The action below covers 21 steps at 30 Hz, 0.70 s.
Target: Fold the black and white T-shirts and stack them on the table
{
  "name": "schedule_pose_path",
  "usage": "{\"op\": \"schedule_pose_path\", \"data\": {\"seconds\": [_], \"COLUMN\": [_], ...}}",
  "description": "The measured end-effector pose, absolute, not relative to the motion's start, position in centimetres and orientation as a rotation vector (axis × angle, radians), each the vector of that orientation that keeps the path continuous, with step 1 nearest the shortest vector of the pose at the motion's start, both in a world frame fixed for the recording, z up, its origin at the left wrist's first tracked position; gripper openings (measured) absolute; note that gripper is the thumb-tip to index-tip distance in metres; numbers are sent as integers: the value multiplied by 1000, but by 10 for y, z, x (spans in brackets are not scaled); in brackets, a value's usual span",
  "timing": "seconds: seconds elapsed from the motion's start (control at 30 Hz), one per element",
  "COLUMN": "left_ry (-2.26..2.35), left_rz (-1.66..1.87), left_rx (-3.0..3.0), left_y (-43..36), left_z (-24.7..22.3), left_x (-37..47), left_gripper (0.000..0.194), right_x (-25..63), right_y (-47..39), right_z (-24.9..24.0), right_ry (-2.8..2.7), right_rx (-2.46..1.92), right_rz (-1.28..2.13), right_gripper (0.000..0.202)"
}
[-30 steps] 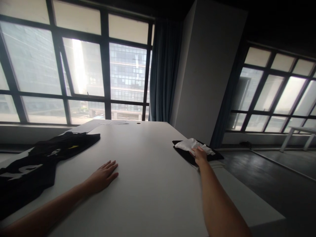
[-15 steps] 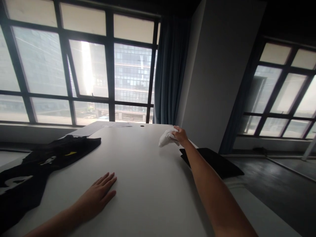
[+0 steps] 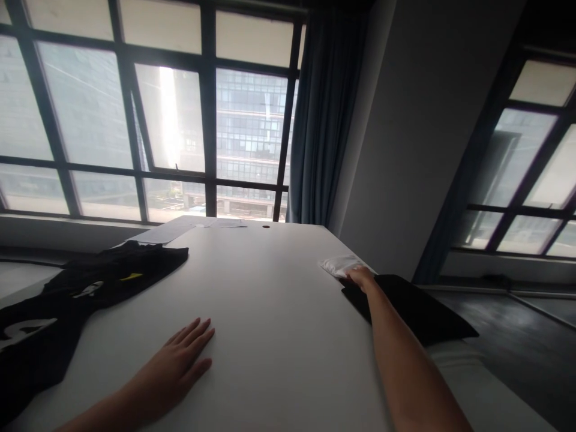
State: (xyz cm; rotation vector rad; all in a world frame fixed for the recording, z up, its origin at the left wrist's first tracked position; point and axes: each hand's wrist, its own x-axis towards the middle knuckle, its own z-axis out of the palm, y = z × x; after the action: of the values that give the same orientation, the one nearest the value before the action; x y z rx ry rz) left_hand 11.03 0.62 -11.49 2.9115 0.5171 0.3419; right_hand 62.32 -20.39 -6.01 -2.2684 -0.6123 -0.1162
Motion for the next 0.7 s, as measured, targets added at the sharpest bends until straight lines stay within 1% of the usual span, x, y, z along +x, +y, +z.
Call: {"op": "schedule_pose_path", "data": {"seconds": [0.07,0.1,0.13,0.23,0.3,0.37,0.4,0.53,0.6,0.7], "left_ry": [521,521,521,513,512,527,537,544,533,520], "left_rz": [329,327,328,340,348,316,289,219,244,304], "left_rx": [2913,2911,2908,2900,2893,2891,2892,2895,2888,2879], "left_y": [7,8,8,8,6,4,3,-1,-1,0], "left_z": [-116,-117,-118,-118,-116,-112,-109,-103,-103,-106], "left_x": [111,111,111,110,110,110,109,108,107,107], "left_gripper": [65,65,66,67,66,67,67,67,67,67], "right_x": [622,620,616,597,578,557,547,513,501,488], "right_y": [-209,-213,-217,-237,-255,-274,-282,-294,-290,-280], "right_z": [-53,-49,-46,-47,-55,-65,-69,-68,-61,-56], "right_ry": [-562,-572,-610,-741,-703,-634,-650,-916,-982,-1019], "right_rx": [-2358,-2413,-2483,-2798,-3021,-3166,-3205,-3190,-3165,-3143], "right_rz": [-111,-117,-123,-72,23,38,-17,-390,-412,-353], "right_gripper": [16,18,24,52,62,58,54,36,32,29]}}
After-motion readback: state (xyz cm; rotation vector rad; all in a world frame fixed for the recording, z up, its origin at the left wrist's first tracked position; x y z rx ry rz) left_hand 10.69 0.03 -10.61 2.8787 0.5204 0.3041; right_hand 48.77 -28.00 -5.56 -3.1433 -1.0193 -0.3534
